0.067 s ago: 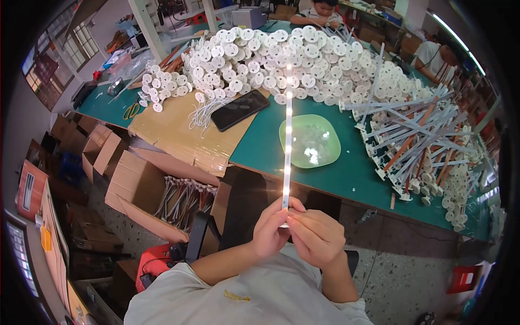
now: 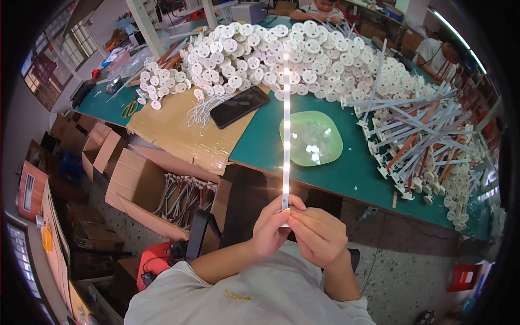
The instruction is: Assembling LED light strips by inserting them into white plastic bases.
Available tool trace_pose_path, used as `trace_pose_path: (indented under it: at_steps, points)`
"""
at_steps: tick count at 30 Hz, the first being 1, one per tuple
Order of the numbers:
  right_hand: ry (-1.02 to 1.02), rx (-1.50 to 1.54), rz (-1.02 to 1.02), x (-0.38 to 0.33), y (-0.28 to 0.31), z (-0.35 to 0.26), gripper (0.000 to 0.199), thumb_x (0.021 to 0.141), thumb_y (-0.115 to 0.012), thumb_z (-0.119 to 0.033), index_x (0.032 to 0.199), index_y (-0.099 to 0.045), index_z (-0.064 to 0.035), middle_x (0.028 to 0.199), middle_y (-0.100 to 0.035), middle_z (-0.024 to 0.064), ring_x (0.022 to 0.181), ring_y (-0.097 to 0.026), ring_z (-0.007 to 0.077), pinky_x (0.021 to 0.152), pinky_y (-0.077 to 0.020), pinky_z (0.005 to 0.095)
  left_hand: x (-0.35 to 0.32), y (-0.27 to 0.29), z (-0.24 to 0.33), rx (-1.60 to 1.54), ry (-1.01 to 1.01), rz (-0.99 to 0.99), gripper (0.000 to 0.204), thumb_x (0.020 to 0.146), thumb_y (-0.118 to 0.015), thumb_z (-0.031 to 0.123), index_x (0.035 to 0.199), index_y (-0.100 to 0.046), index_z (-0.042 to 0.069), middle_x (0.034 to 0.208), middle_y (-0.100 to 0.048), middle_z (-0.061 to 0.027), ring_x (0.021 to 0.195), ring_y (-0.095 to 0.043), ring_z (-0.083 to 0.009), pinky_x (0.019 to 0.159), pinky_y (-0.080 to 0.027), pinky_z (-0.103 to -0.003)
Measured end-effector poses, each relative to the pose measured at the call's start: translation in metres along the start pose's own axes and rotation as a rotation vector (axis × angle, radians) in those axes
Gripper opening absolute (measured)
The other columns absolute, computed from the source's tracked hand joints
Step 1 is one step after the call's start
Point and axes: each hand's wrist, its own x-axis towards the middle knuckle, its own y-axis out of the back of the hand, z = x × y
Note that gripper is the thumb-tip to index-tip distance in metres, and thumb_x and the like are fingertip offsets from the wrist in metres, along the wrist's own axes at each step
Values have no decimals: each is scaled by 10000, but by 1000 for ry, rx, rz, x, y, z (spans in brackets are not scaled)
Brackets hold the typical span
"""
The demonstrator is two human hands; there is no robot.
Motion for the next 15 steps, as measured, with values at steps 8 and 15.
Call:
trace_pose_path:
  at_steps: [8, 15]
  points:
    - [-34, 4, 52, 23, -16, 23, 228, 676, -728, 44, 900, -691, 18, 869, -694, 145, 749, -695, 296, 655, -582, 357, 33, 17, 19, 235, -164, 47, 448, 916, -520, 386, 1108, -518, -18, 952, -549, -56, 853, -533, -118, 711, -427, -224]
    - [-303, -219, -450, 55, -4, 131, 236, 723, -740, -55, 953, -689, -33, 882, -643, 121, 806, -629, 311, 707, -522, 376, 129, 78, 49, -7, -343, 197, 224, 1026, -429, 286, 1001, -472, 68, 722, -498, -77, 625, -446, -158, 606, -367, -297]
